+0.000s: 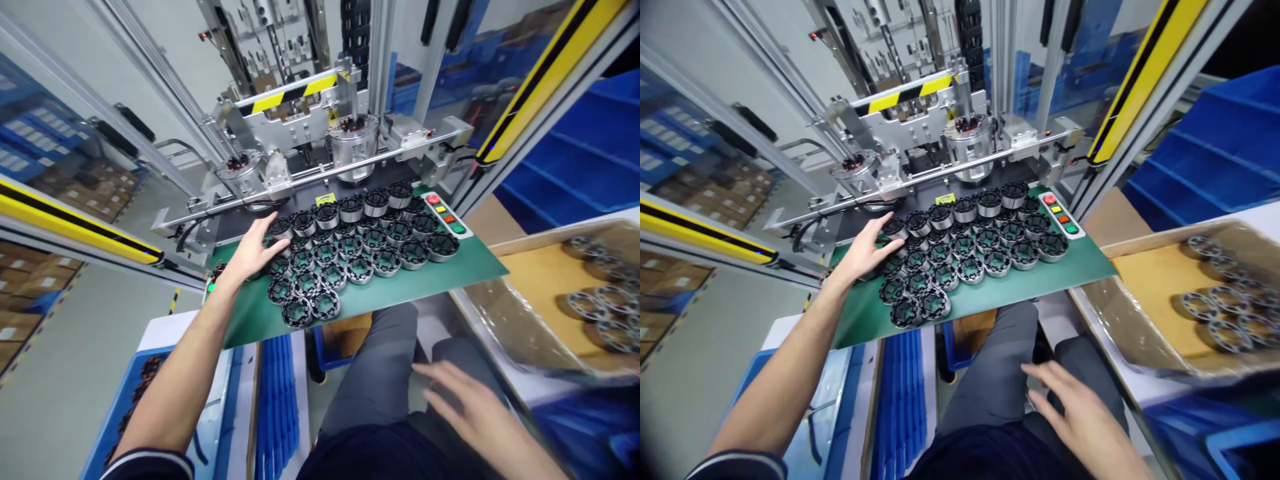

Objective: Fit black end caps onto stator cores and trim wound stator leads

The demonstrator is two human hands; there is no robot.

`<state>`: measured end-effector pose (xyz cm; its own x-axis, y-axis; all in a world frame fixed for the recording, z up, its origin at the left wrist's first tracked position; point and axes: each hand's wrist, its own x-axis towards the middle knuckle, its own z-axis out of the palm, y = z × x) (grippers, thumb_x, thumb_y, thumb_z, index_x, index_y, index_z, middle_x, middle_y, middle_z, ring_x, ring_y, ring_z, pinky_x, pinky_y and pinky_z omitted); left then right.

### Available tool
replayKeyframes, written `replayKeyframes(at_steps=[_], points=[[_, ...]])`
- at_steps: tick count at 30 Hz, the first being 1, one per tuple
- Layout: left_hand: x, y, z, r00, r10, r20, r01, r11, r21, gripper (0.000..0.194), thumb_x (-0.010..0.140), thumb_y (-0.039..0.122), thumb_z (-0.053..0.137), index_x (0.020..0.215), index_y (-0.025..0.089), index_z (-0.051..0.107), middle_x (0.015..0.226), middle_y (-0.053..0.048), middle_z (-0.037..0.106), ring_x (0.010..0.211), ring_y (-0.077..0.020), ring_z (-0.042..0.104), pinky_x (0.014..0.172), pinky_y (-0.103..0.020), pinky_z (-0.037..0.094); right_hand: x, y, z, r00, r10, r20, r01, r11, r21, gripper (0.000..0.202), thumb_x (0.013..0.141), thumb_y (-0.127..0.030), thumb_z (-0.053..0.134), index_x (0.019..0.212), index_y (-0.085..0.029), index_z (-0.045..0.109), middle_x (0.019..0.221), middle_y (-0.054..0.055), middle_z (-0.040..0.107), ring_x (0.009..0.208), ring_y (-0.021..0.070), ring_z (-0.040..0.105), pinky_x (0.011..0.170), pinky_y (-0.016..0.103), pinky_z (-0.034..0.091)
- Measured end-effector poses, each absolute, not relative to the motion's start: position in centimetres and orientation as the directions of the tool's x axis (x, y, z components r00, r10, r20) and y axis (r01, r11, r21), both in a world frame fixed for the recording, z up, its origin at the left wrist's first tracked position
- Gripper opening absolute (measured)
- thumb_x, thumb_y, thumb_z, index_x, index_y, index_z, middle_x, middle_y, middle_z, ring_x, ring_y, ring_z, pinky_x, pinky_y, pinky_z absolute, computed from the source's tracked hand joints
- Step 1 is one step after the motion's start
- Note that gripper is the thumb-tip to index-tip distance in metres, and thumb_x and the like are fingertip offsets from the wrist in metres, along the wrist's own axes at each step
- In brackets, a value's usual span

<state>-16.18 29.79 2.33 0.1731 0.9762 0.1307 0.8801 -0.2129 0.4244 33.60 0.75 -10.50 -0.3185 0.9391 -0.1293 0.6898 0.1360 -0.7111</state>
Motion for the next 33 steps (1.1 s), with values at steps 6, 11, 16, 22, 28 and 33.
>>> replayKeyframes(at_steps=[6,11,16,22,28,33], points=[[-16.0,29.9,1.4,0.143,0.980,0.136,0.897,-0.187,0.401,0.127,0.098,0.092,0.063,0.188,0.006,0.037,0.187,-0.032,0.054,0.174,-0.0524,0.054,0.149,-0.071,0.039,37.4,10.2,-3.1,0.017,0.960,0.281,0.815,0.149,-0.560,0.033,0.120,-0.053,0.064,0.134,-0.031,0.084,0.129,0.010,0.087,0.118,0.0306,0.086,0.110,0.046,0.069],[-13.7,23.9,5.6,0.126,0.921,0.369,0.907,-0.258,0.332,0.093,0.101,0.087,0.069,0.186,0.066,0.036,0.186,0.015,0.059,0.169,-0.0455,0.060,0.145,-0.077,0.048,38.7,19.0,-4.7,0.178,0.925,0.335,0.883,-0.001,-0.469,0.058,0.119,-0.049,0.051,0.165,-0.019,0.070,0.150,0.022,0.073,0.142,0.0410,0.070,0.130,0.064,0.057],[-7.5,9.7,3.0,0.228,0.846,0.482,0.680,-0.493,0.543,0.073,0.092,0.044,0.081,0.155,0.079,0.070,0.124,0.008,0.092,0.109,-0.0412,0.086,0.089,-0.073,0.074,38.7,21.9,-6.3,0.176,0.956,0.235,0.913,-0.069,-0.401,0.062,0.121,-0.045,0.039,0.174,-0.029,0.066,0.151,0.017,0.073,0.129,0.0373,0.075,0.111,0.055,0.067],[6.2,-3.5,-16.4,0.831,0.556,-0.022,0.411,-0.586,0.699,0.025,0.096,0.058,0.095,0.113,0.042,0.086,0.094,0.002,0.093,0.078,-0.0252,0.088,0.058,-0.044,0.063,39.8,22.4,-5.2,0.111,0.984,0.143,0.927,-0.051,-0.371,0.066,0.116,-0.051,0.045,0.175,-0.030,0.065,0.131,0.016,0.072,0.110,0.0359,0.075,0.099,0.052,0.067],[12.6,-5.8,-19.9,0.988,0.142,-0.061,0.144,-0.704,0.696,0.024,0.112,0.060,0.083,0.123,0.039,0.081,0.109,0.005,0.094,0.095,-0.0166,0.088,0.071,-0.038,0.060,39.3,23.6,-3.9,0.084,0.991,0.102,0.904,-0.033,-0.425,0.064,0.113,-0.041,0.048,0.170,-0.021,0.067,0.129,0.021,0.076,0.118,0.0421,0.075,0.111,0.064,0.065],[13.2,-1.0,-13.2,0.979,0.202,-0.037,0.165,-0.663,0.730,0.047,0.111,0.075,0.078,0.140,0.039,0.082,0.127,0.000,0.094,0.113,-0.0247,0.089,0.093,-0.046,0.066,40.8,14.2,-1.4,0.000,0.989,0.147,0.874,0.072,-0.480,0.072,0.118,-0.041,0.054,0.186,-0.020,0.045,0.169,0.024,0.067,0.156,0.0417,0.067,0.137,0.067,0.055]])
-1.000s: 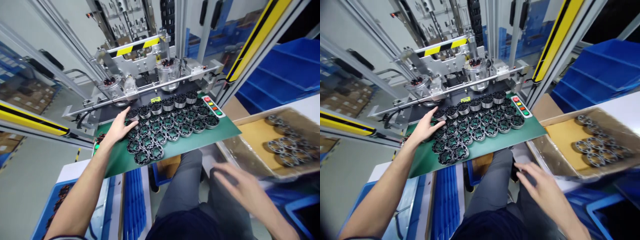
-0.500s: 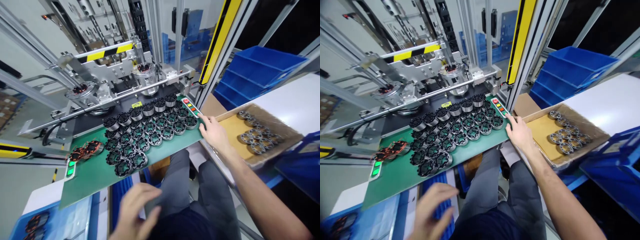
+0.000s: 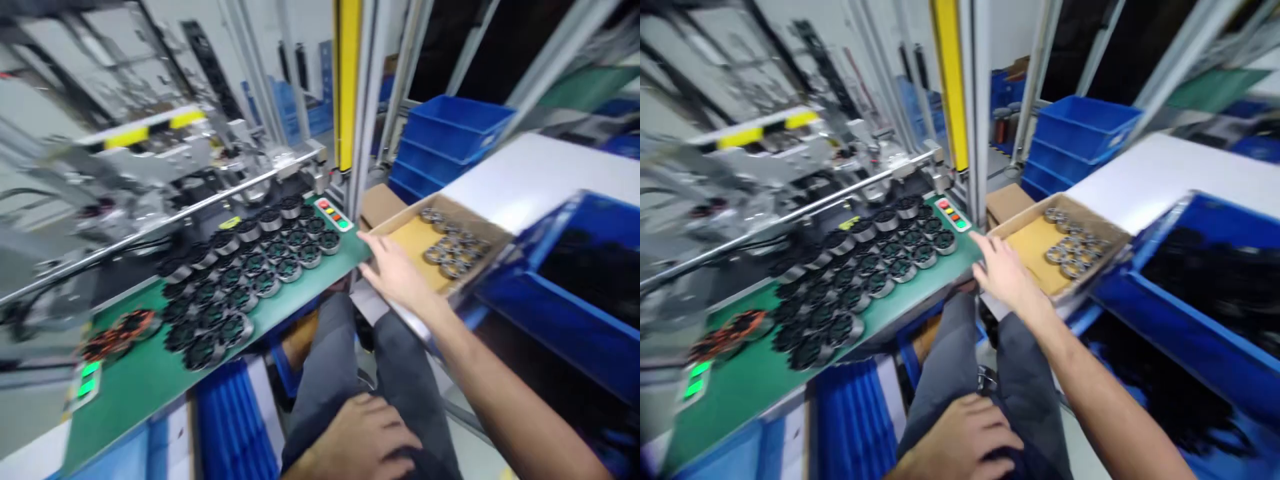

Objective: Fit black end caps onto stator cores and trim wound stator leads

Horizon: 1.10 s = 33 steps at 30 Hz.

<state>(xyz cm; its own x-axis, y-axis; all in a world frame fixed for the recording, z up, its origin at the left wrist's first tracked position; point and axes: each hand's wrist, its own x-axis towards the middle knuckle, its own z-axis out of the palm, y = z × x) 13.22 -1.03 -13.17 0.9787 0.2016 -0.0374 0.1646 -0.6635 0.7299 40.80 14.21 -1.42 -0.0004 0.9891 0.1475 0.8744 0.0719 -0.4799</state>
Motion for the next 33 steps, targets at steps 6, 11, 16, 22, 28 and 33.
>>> replayKeyframes(at_steps=[6,11,16,22,28,33], points=[[19.1,8.0,-5.1,0.874,0.478,0.092,0.161,-0.461,0.873,0.025,0.115,0.044,0.080,0.139,0.039,0.083,0.131,-0.003,0.090,0.122,-0.0243,0.086,0.111,-0.041,0.071,47.8,-6.7,3.8,-0.123,0.981,-0.149,0.761,-0.003,-0.648,0.052,0.122,-0.055,0.067,0.172,-0.041,0.069,0.155,0.006,0.085,0.137,0.0269,0.085,0.121,0.041,0.071],[34.3,17.6,-1.5,0.900,0.435,0.009,0.358,-0.751,0.555,0.042,0.117,0.039,0.075,0.158,0.033,0.072,0.158,-0.007,0.078,0.145,-0.0256,0.077,0.131,-0.040,0.061,58.1,-13.7,9.1,0.277,0.956,-0.100,0.753,-0.281,-0.596,0.043,0.114,-0.061,0.078,0.147,-0.034,0.087,0.134,0.009,0.091,0.110,0.0294,0.090,0.092,0.038,0.076],[48.8,23.2,-5.7,0.890,0.405,-0.210,0.456,-0.804,0.381,0.070,0.105,0.031,0.090,0.169,0.019,0.063,0.161,-0.022,0.071,0.144,-0.0393,0.076,0.124,-0.060,0.065,67.7,-11.8,10.2,0.463,0.886,0.032,0.860,-0.440,-0.260,0.050,0.115,-0.062,0.069,0.143,-0.023,0.083,0.117,0.010,0.087,0.094,0.0258,0.082,0.088,0.042,0.073],[53.4,26.1,-10.6,0.875,0.354,-0.331,0.461,-0.819,0.342,0.056,0.112,0.045,0.086,0.161,0.021,0.070,0.160,-0.016,0.072,0.141,-0.0348,0.076,0.120,-0.060,0.068,71.8,-9.2,7.5,0.393,0.916,-0.081,0.917,-0.396,-0.038,0.056,0.101,-0.036,0.085,0.156,-0.025,0.079,0.149,0.014,0.075,0.141,0.0364,0.072,0.130,0.060,0.061],[54.1,27.8,-11.1,0.852,0.373,-0.368,0.523,-0.645,0.556,0.045,0.108,0.041,0.089,0.145,0.018,0.076,0.152,-0.014,0.076,0.140,-0.0344,0.074,0.125,-0.062,0.062,70.7,-7.3,7.0,0.338,0.912,-0.230,0.940,-0.317,0.125,0.059,0.092,-0.027,0.089,0.150,-0.026,0.080,0.148,0.019,0.071,0.133,0.0419,0.073,0.096,0.048,0.070],[51.5,27.3,-9.4,0.805,0.449,-0.388,0.512,-0.195,0.836,0.055,0.084,0.034,0.104,0.124,0.019,0.069,0.113,-0.008,0.081,0.108,-0.0286,0.080,0.106,-0.049,0.070,71.0,-6.4,7.5,0.280,0.917,-0.284,0.958,-0.247,0.145,0.041,0.094,-0.024,0.087,0.135,-0.026,0.080,0.138,0.015,0.071,0.111,0.0329,0.078,0.091,0.043,0.064]])
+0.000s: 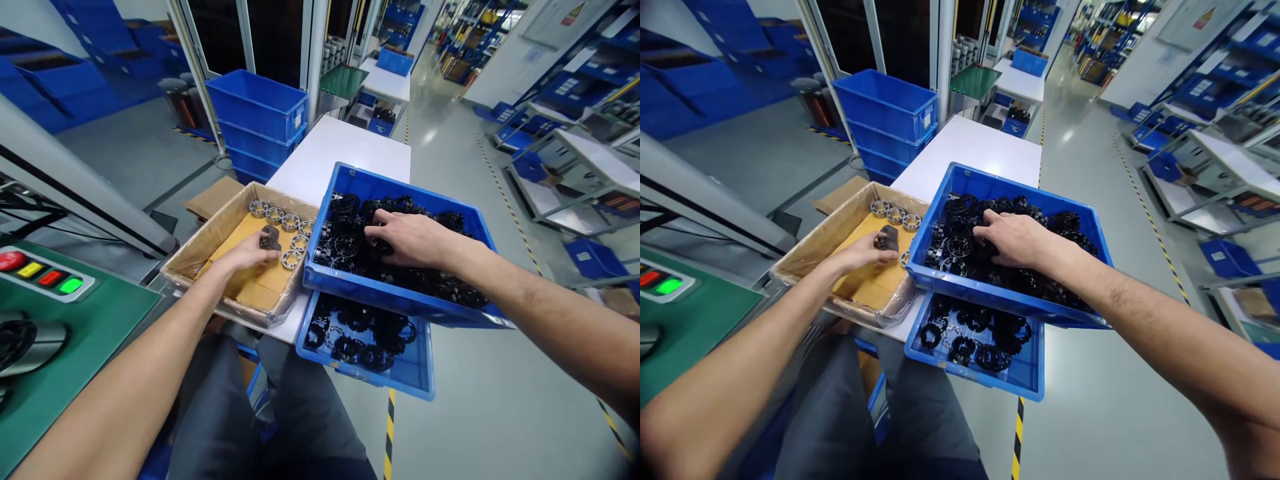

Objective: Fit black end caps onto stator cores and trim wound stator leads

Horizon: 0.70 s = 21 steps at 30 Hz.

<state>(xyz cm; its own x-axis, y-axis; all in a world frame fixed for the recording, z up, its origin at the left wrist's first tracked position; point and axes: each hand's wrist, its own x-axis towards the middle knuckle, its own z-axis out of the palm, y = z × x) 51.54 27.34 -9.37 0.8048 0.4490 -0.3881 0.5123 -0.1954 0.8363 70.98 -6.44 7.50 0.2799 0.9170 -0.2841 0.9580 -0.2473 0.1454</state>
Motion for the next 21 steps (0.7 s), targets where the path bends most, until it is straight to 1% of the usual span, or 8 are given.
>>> replayKeyframes(at_steps=[2,5,7,11,14,17,19,21], points=[[49.7,26.6,-7.8,0.801,0.467,-0.376,0.410,0.030,0.912,0.057,0.081,0.037,0.100,0.122,0.022,0.064,0.107,-0.005,0.080,0.097,-0.0230,0.079,0.094,-0.040,0.071,70.9,-6.5,7.3,0.240,0.925,-0.294,0.970,-0.214,0.118,0.033,0.101,-0.028,0.081,0.134,-0.026,0.079,0.137,0.013,0.071,0.111,0.0307,0.079,0.097,0.043,0.063],[46.3,24.7,-5.1,0.807,0.490,-0.329,0.214,0.277,0.937,0.046,0.085,0.043,0.088,0.118,0.023,0.064,0.106,-0.005,0.079,0.090,-0.0184,0.077,0.079,-0.029,0.067,70.6,-6.7,6.6,0.221,0.934,-0.280,0.975,-0.206,0.081,0.026,0.105,-0.032,0.076,0.130,-0.025,0.080,0.137,0.015,0.071,0.113,0.0316,0.079,0.101,0.044,0.062],[43.6,22.9,-3.5,0.807,0.505,-0.307,0.119,0.369,0.922,0.043,0.093,0.052,0.080,0.121,0.021,0.068,0.107,-0.008,0.082,0.085,-0.0201,0.077,0.070,-0.030,0.066,70.6,-6.8,6.3,0.229,0.939,-0.257,0.973,-0.225,0.045,0.021,0.104,-0.033,0.077,0.122,-0.024,0.081,0.133,0.015,0.072,0.104,0.0299,0.079,0.098,0.044,0.062],[36.8,18.1,-2.6,0.805,0.501,-0.317,0.015,0.517,0.856,0.066,0.102,0.071,0.080,0.134,0.013,0.077,0.103,-0.013,0.088,0.061,-0.0179,0.067,0.054,-0.031,0.058,71.2,-6.9,6.6,0.285,0.949,-0.135,0.951,-0.298,-0.085,0.031,0.106,-0.052,0.074,0.116,-0.023,0.077,0.121,0.014,0.073,0.095,0.0295,0.076,0.097,0.045,0.064],[30.7,14.3,-4.0,0.830,0.448,-0.332,0.032,0.557,0.830,0.087,0.099,0.083,0.085,0.147,0.011,0.075,0.099,-0.014,0.088,0.059,-0.0176,0.066,0.054,-0.029,0.054,71.7,-7.1,7.1,0.363,0.932,0.015,0.916,-0.354,-0.188,0.043,0.104,-0.068,0.070,0.109,-0.025,0.073,0.111,0.013,0.074,0.098,0.0325,0.073,0.101,0.050,0.064],[25.0,11.0,-5.9,0.837,0.446,-0.317,-0.008,0.590,0.807,0.095,0.104,0.077,0.085,0.176,0.023,0.054,0.115,-0.011,0.089,0.073,-0.0210,0.078,0.066,-0.030,0.059,70.9,-7.7,7.9,0.451,0.875,0.176,0.875,-0.395,-0.278,0.048,0.103,-0.075,0.068,0.099,-0.027,0.066,0.097,0.009,0.072,0.089,0.0300,0.067,0.092,0.048,0.062],[22.3,8.9,-6.7,0.836,0.439,-0.328,-0.040,0.646,0.763,0.090,0.107,0.073,0.083,0.178,0.029,0.051,0.122,-0.010,0.087,0.078,-0.0213,0.080,0.069,-0.031,0.063,68.6,-8.1,8.4,0.499,0.822,0.273,0.850,-0.403,-0.339,0.046,0.108,-0.073,0.064,0.101,-0.028,0.063,0.090,0.006,0.070,0.082,0.0274,0.063,0.086,0.046,0.059],[20.6,6.8,-6.8,0.836,0.434,-0.337,-0.087,0.710,0.699,0.078,0.107,0.075,0.082,0.166,0.027,0.064,0.118,-0.008,0.084,0.076,-0.0197,0.078,0.066,-0.030,0.062,64.3,-8.2,8.7,0.504,0.801,0.324,0.840,-0.365,-0.403,0.042,0.113,-0.070,0.063,0.107,-0.028,0.065,0.088,0.004,0.069,0.080,0.0257,0.062,0.082,0.043,0.057]])
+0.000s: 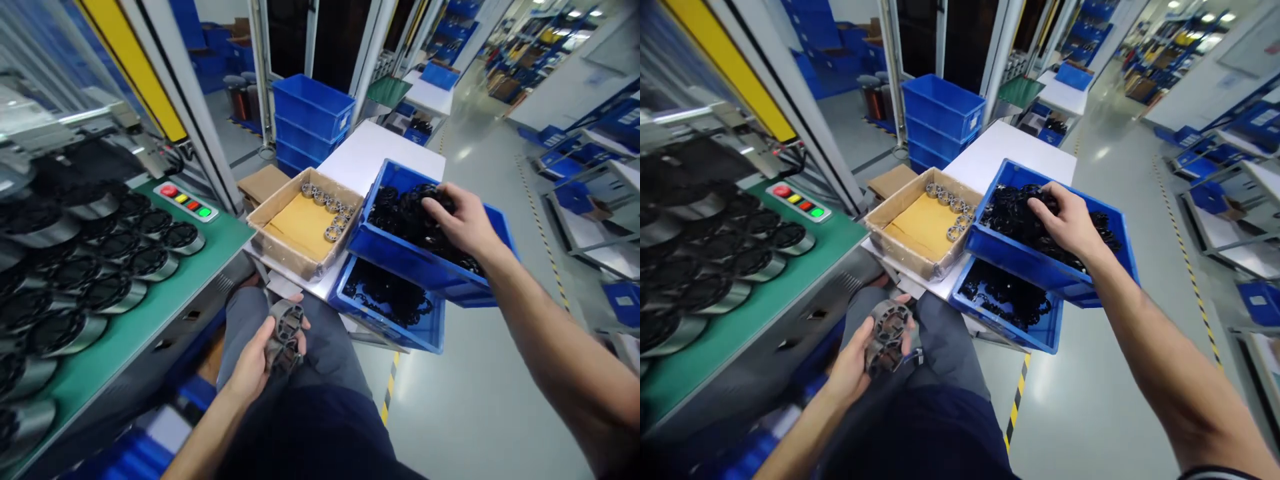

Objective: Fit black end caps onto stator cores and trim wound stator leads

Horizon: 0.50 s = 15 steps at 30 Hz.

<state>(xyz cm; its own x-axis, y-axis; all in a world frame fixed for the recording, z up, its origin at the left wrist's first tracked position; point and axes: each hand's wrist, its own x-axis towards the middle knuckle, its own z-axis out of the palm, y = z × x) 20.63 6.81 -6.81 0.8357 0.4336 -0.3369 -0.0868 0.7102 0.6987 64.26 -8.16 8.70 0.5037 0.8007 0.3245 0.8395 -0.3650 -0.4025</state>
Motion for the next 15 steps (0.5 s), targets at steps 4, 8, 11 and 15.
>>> replayKeyframes(at_steps=[4,8,11,15], points=[[19.8,3.4,-5.3,0.822,0.516,-0.241,-0.305,0.756,0.580,0.070,0.099,0.080,0.088,0.147,0.031,0.073,0.110,-0.004,0.082,0.074,-0.0190,0.078,0.064,-0.029,0.062,51.5,-7.0,8.1,0.190,0.910,0.369,0.798,0.076,-0.598,0.018,0.112,-0.046,0.080,0.116,-0.029,0.074,0.111,0.005,0.077,0.098,0.0251,0.073,0.093,0.041,0.061],[19.1,1.7,-4.0,0.730,0.656,-0.192,-0.389,0.629,0.673,0.085,0.098,0.089,0.084,0.157,0.029,0.071,0.108,-0.007,0.087,0.079,-0.0242,0.082,0.072,-0.036,0.067,41.4,-5.2,6.3,-0.023,0.909,0.416,0.593,0.347,-0.727,0.016,0.109,-0.027,0.086,0.122,-0.027,0.076,0.117,0.006,0.080,0.102,0.0226,0.078,0.093,0.037,0.065],[17.7,1.1,-3.6,0.741,0.659,-0.129,-0.363,0.555,0.748,0.085,0.102,0.090,0.078,0.150,0.021,0.075,0.105,-0.012,0.088,0.086,-0.0294,0.085,0.079,-0.039,0.068,38.2,-4.4,4.4,0.017,0.891,0.454,0.588,0.358,-0.725,0.019,0.106,-0.025,0.089,0.122,-0.026,0.079,0.117,0.007,0.079,0.101,0.0217,0.078,0.090,0.036,0.067],[16.4,0.6,-3.5,0.772,0.617,-0.154,-0.301,0.567,0.767,0.076,0.103,0.083,0.082,0.140,0.017,0.077,0.102,-0.013,0.088,0.082,-0.0274,0.085,0.074,-0.036,0.067,36.7,-4.7,2.4,0.146,0.849,0.507,0.628,0.317,-0.711,0.028,0.100,-0.024,0.097,0.125,-0.029,0.087,0.125,0.009,0.080,0.107,0.0225,0.080,0.089,0.036,0.070]])
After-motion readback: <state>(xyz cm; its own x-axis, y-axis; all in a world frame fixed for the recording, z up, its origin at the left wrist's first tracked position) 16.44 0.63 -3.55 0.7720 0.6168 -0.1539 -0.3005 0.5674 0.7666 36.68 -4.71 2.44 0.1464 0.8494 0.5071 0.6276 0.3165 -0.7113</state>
